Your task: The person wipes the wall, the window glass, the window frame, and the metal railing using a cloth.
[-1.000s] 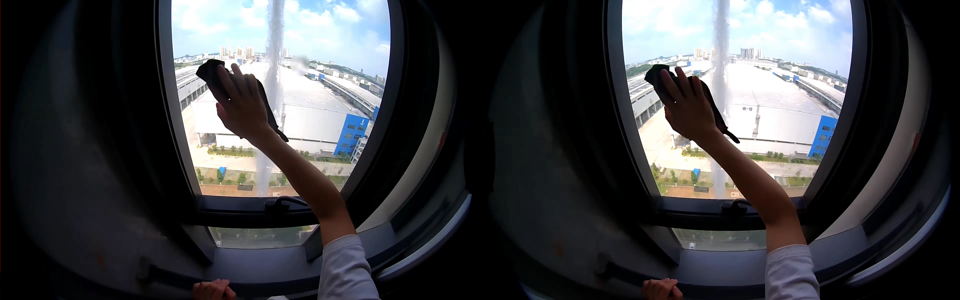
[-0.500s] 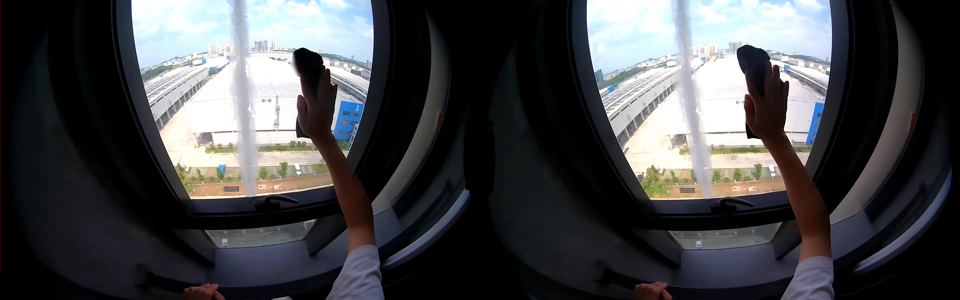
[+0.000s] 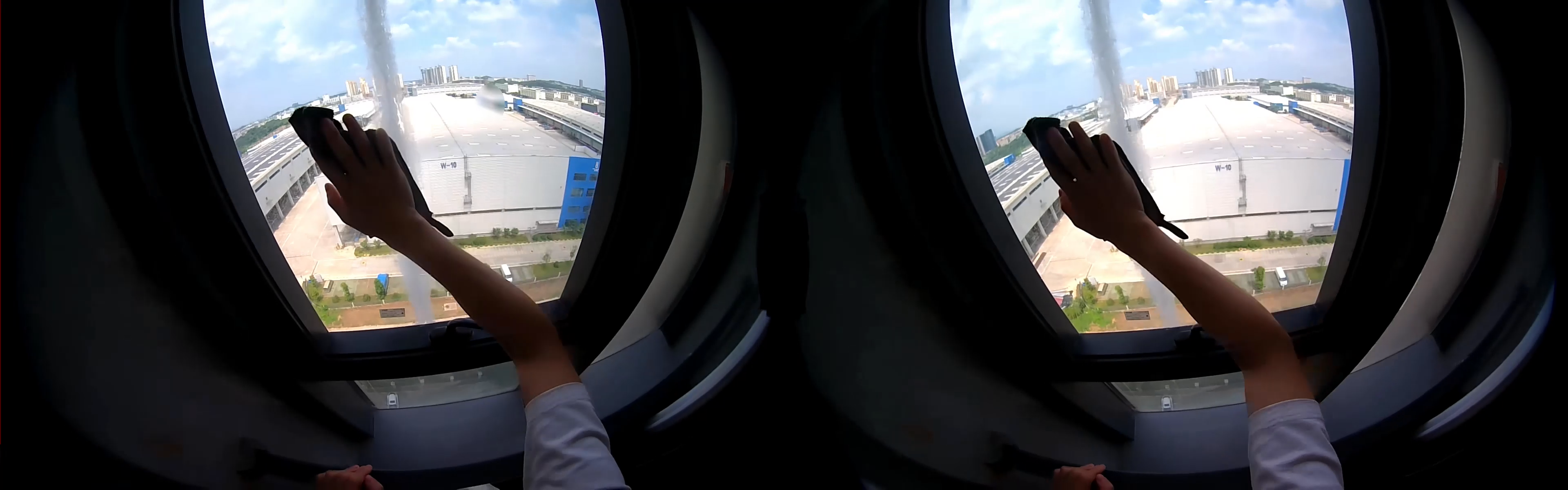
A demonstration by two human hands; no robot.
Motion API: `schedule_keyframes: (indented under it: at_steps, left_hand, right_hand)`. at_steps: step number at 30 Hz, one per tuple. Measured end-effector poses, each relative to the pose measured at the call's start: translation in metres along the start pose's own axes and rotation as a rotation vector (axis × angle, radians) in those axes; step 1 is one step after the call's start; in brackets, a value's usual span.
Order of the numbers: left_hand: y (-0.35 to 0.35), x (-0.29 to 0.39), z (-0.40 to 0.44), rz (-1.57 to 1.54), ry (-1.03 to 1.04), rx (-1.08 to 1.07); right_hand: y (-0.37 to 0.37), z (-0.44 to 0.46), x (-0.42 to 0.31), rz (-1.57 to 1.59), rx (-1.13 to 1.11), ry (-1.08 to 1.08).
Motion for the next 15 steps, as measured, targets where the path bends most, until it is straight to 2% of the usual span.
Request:
schedule_keyframes:
  at_steps: [3, 6, 9, 15]
  left_hand:
    - [-0.003, 0.004, 0.006, -0.008, -0.009, 0.000]
    - [-0.005, 0.007, 0.007, -0.027, -0.013, -0.009]
    - [-0.004, 0.007, 0.002, -0.020, -0.006, -0.005]
    - [-0.004, 0.002, -0.001, -0.034, -0.043, 0.004]
  right_hand:
    - [0.044, -0.012, -0.075, 0.086, 0.025, -0.158]
    - [0.048, -0.028, -0.088, 0.085, -0.049, -0.218]
    - [0.031, -0.049, -0.058, -0.015, -0.099, -0.287]
    - [-0.068, -0.066, 0.096, -0.114, -0.035, 0.048]
Point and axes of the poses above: each hand's wrist, its own z-axis towards the middle knuckle, its own y-axis out of the palm, x = y × z, the point moved 8 cm from there along z, towards the middle knuckle, and after that the axes turned 6 degrees about z, right-handed, at the moved point
